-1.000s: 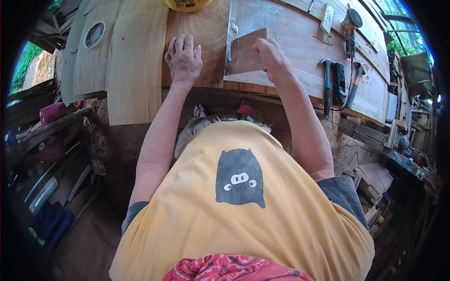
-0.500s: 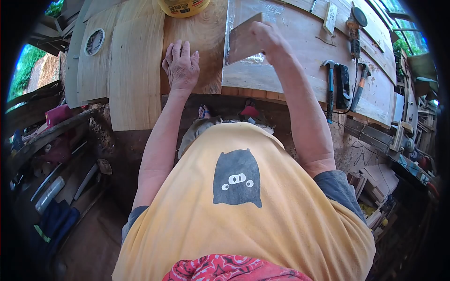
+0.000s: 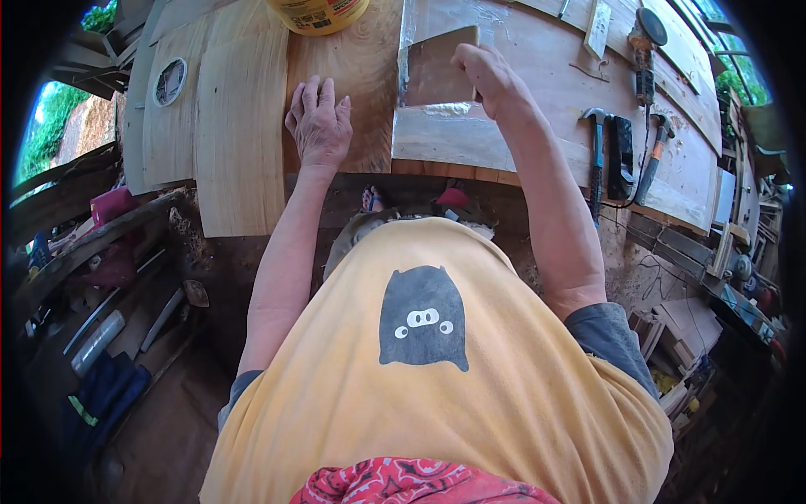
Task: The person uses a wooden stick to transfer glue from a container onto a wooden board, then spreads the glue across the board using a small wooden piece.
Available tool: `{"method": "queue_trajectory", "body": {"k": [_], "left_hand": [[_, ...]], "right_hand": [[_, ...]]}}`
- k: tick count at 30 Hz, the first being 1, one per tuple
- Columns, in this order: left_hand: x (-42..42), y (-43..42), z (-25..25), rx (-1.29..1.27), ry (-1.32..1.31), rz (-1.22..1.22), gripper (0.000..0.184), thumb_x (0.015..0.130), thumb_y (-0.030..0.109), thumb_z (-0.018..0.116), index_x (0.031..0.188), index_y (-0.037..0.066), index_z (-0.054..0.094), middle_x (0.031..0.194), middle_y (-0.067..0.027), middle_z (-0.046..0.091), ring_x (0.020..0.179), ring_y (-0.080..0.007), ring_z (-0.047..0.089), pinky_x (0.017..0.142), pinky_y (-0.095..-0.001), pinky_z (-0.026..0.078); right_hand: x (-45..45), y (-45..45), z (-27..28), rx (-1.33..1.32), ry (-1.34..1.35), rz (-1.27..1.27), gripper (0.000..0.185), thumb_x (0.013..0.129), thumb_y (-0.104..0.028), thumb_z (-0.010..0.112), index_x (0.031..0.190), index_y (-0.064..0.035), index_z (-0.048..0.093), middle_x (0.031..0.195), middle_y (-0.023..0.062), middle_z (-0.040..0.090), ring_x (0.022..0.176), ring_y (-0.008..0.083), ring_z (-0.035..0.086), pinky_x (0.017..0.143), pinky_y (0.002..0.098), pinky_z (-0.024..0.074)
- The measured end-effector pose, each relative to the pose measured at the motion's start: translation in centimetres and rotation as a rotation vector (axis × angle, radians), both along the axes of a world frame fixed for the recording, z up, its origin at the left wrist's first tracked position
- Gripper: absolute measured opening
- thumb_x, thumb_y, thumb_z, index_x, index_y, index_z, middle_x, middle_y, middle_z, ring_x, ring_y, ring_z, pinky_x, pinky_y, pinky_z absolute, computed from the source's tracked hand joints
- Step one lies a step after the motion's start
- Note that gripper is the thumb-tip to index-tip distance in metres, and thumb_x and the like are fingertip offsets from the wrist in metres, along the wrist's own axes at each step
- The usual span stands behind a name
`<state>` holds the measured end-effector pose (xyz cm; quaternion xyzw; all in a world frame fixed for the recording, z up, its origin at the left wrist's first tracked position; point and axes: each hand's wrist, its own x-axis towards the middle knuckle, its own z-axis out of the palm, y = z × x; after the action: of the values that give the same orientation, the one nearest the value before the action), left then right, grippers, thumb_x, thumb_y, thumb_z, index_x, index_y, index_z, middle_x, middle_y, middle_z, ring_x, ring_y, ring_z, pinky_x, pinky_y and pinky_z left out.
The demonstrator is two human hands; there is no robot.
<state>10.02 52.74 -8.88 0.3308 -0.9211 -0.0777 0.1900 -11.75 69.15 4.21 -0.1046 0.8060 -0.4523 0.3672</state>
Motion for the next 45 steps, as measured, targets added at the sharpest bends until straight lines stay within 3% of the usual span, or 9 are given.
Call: {"method": "queue_trajectory", "body": {"k": [3,6,14,20,21,25,35,41,45], "left_hand": [[0.2,0.1,0.0,-0.003,-0.031,0.001,0.051,0.096,0.040,0.061,0.138,0.012,0.057,0.150,-0.0090,0.045,0.142,-0.0318,0.036,0.110,-0.0526,0.030],[0.2,0.3,0.1,-0.017,-0.055,-0.003,0.052,0.096,0.040,0.061,0.139,0.012,0.057,0.150,-0.0090,0.045,0.142,-0.0317,0.036,0.111,-0.0525,0.030],[0.1,0.1,-0.2,-0.021,-0.068,0.017,0.052,0.096,0.041,0.062,0.141,0.015,0.057,0.151,-0.0059,0.045,0.143,-0.0292,0.036,0.114,-0.0510,0.028],[0.1,0.2,-0.3,-0.028,-0.048,-0.004,0.051,0.095,0.040,0.063,0.139,0.013,0.056,0.149,-0.0082,0.045,0.142,-0.0318,0.036,0.110,-0.0534,0.030],[0.1,0.1,-0.2,-0.032,-0.051,-0.001,0.051,0.095,0.040,0.062,0.139,0.013,0.056,0.149,-0.0083,0.045,0.141,-0.0319,0.036,0.110,-0.0535,0.031],[0.0,0.3,-0.3,-0.048,-0.055,-0.012,0.051,0.096,0.040,0.062,0.139,0.013,0.055,0.149,-0.0089,0.044,0.141,-0.0324,0.035,0.110,-0.0539,0.031],[0.2,0.0,-0.7,-0.019,-0.055,-0.006,0.051,0.098,0.043,0.059,0.140,0.015,0.057,0.152,-0.0066,0.044,0.144,-0.0311,0.034,0.112,-0.0550,0.029],[0.3,0.0,-0.5,-0.003,-0.025,-0.009,0.049,0.098,0.043,0.058,0.139,0.016,0.059,0.152,-0.0059,0.045,0.143,-0.0290,0.035,0.112,-0.0533,0.029],[0.3,-0.2,-1.0,0.010,-0.002,0.006,0.049,0.098,0.041,0.059,0.139,0.014,0.058,0.151,-0.0063,0.048,0.143,-0.0297,0.038,0.114,-0.0512,0.030]], "right_hand": [[1.3,1.8,-0.4,0.064,-0.034,-0.076,0.043,0.081,-0.029,0.056,0.106,0.0057,0.059,0.093,0.0132,0.058,0.081,0.0227,0.052,0.067,0.0362,0.0434],[0.4,1.3,-2.1,-0.037,-0.008,-0.147,0.025,0.080,-0.026,0.060,0.088,-0.0027,0.059,0.075,0.0051,0.052,0.064,0.0159,0.048,0.055,0.0331,0.0366],[0.6,1.8,-0.1,-0.048,-0.133,-0.073,0.029,0.079,-0.029,0.061,0.095,-0.0051,0.061,0.081,0.0048,0.052,0.070,0.0139,0.048,0.057,0.0312,0.0374],[7.0,5.8,1.4,0.073,0.086,0.026,0.043,0.079,-0.032,0.056,0.098,0.0065,0.063,0.091,0.0176,0.060,0.088,0.0268,0.057,0.074,0.0393,0.0476],[7.9,6.0,1.6,0.075,-0.111,-0.051,0.035,0.082,-0.031,0.059,0.098,0.0005,0.062,0.094,0.0092,0.055,0.091,0.0197,0.050,0.075,0.0342,0.0427],[10.3,5.9,3.3,0.030,-0.117,-0.003,0.032,0.084,-0.030,0.057,0.095,-0.0002,0.058,0.087,0.0055,0.051,0.085,0.0175,0.046,0.073,0.0327,0.0401],[11.0,4.2,2.1,-0.030,-0.256,-0.232,0.038,0.083,-0.032,0.058,0.101,0.0006,0.061,0.086,0.0073,0.056,0.080,0.0201,0.049,0.069,0.0379,0.0402],[5.6,6.2,3.0,-0.167,-0.076,-0.315,0.044,0.081,-0.034,0.061,0.108,0.0009,0.061,0.092,0.0076,0.058,0.084,0.0200,0.050,0.072,0.0383,0.0410],[1.9,8.2,4.9,-0.124,0.170,-0.124,0.042,0.082,-0.032,0.061,0.108,-0.0002,0.063,0.091,0.0058,0.057,0.084,0.0191,0.049,0.073,0.0353,0.0408]]}}
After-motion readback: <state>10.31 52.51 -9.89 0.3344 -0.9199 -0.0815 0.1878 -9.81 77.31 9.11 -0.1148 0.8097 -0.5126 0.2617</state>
